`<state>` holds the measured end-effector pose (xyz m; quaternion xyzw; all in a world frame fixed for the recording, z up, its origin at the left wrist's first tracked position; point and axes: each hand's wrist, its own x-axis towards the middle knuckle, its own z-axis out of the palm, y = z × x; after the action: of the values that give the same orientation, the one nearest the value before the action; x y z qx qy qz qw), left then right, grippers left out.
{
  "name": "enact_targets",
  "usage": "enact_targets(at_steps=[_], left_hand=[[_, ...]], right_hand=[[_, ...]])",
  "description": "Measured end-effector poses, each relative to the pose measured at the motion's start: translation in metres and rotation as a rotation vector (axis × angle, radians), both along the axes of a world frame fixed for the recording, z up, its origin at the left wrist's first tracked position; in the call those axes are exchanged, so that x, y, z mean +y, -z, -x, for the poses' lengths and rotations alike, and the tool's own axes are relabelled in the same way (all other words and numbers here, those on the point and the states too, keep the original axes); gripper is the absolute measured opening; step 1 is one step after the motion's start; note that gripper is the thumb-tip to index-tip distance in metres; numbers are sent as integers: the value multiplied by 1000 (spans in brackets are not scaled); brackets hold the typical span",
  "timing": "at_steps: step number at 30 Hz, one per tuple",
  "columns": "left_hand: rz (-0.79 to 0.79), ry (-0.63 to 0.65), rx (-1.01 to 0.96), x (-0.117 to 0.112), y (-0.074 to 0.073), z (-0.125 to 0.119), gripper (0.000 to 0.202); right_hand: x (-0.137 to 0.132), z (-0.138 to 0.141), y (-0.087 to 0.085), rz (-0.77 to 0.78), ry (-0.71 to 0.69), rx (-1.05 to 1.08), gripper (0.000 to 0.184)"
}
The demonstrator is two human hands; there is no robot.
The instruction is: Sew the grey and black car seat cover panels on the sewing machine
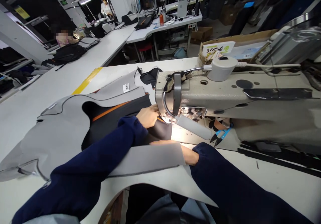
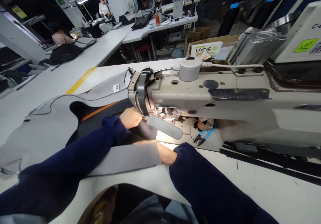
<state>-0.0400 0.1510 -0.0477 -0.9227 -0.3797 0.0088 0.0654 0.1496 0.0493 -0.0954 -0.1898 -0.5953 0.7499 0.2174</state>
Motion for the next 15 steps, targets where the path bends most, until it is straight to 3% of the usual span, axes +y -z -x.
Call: enact_targets(at_steps=[3, 5, 7, 8, 10, 13, 15], left_hand=[[48, -18, 64, 14, 7, -9, 17], [27, -16, 68, 21, 12, -11, 18], [-23, 34, 41, 26, 15, -9, 21], [-49, 79, 22, 28, 16, -6, 22], [-88, 196, -13, 29, 18, 0, 26], [-107, 398, -52, 21, 18, 7, 26], [-102, 523, -49, 10, 18, 8, 21]], right_hand=[[-22, 7, -28, -301, -251, -142, 82], [-52, 21, -39, -561, -320, -312, 91], [-89, 43, -37, -629, -235, -505, 68], [-106, 57, -31, -725, -103, -721, 54], [-132, 84, -12, -936, 20, -892, 50], [-141, 116, 14, -1223, 275, -908, 47], [-134, 126, 22, -1343, 393, -864, 43]])
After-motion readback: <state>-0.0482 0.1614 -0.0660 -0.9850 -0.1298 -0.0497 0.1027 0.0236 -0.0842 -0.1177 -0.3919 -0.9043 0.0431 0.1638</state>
